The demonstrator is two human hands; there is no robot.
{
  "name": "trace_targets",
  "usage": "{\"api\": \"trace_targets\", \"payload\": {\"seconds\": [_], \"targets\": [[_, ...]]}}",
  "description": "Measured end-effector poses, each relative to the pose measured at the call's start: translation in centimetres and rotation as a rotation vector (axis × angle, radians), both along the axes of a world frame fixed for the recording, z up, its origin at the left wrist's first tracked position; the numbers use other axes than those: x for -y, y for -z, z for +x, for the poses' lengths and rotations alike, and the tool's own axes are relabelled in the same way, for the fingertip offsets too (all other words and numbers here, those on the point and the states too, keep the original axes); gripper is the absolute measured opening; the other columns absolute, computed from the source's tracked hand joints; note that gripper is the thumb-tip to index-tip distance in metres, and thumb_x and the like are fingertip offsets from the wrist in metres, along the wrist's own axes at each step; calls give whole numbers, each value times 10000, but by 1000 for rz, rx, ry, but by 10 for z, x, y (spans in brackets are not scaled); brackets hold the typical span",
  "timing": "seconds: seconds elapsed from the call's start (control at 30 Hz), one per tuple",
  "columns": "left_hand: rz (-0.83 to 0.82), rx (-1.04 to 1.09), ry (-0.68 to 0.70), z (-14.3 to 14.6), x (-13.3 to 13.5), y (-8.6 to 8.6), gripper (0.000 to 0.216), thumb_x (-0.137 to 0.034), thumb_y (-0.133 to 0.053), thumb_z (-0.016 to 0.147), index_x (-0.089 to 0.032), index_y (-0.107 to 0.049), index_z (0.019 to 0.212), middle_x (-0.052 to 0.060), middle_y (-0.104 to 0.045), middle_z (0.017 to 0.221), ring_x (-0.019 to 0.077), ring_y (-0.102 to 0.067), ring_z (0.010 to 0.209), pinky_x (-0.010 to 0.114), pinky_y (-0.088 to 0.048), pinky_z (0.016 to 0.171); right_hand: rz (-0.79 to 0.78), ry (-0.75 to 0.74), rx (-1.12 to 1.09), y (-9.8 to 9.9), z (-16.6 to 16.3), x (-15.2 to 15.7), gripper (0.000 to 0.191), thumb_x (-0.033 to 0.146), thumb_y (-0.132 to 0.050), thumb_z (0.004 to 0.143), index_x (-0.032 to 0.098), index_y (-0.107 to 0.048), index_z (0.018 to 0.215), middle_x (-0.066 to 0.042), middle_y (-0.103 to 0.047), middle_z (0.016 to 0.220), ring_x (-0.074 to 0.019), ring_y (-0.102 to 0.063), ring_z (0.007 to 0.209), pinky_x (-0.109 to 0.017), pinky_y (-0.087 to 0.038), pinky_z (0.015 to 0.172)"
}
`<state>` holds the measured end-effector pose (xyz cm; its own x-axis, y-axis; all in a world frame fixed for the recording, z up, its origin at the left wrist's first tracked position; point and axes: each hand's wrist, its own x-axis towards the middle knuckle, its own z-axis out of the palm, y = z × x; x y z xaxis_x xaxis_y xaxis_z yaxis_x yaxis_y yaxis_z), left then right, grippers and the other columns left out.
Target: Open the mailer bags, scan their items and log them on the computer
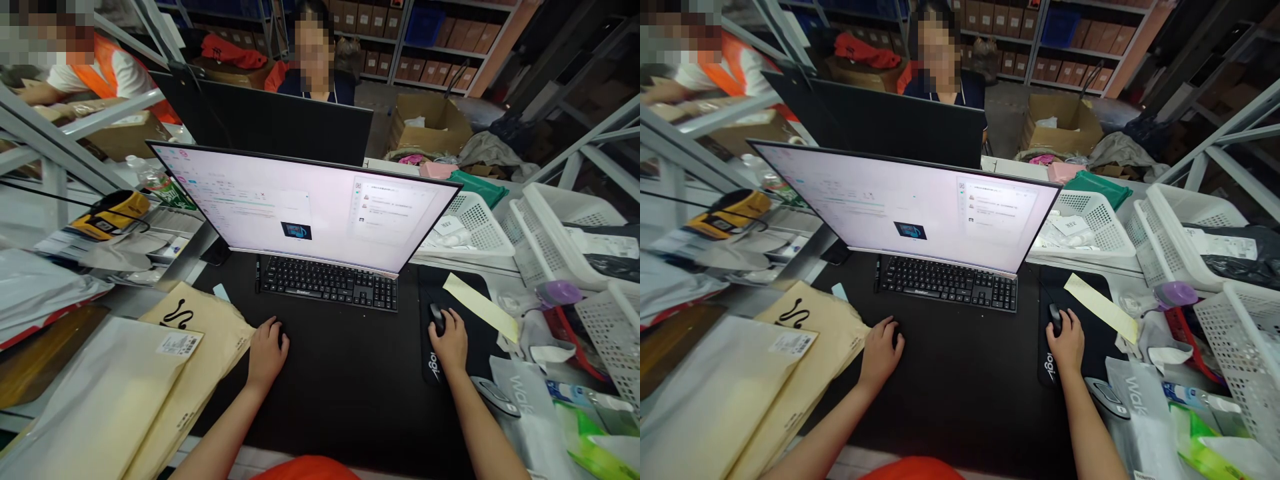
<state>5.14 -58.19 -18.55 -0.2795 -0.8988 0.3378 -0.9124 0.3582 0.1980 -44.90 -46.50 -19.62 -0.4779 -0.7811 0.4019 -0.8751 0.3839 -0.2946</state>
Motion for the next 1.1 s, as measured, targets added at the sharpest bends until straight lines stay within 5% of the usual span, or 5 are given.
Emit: {"api": "trace_targets", "payload": {"seconds": [1.1], "targets": [[40,-37,-13,-1,0,-2,220,-243,-491,956,-162,-622,1112,188,-640,1231,338,-620,1148,510,-500,1019,22,-21,-26,-1,-1,0,533,425,-515,917,171,-628,1371,-191,-540,1398,-333,-566,1205,-515,-515,991]]}}
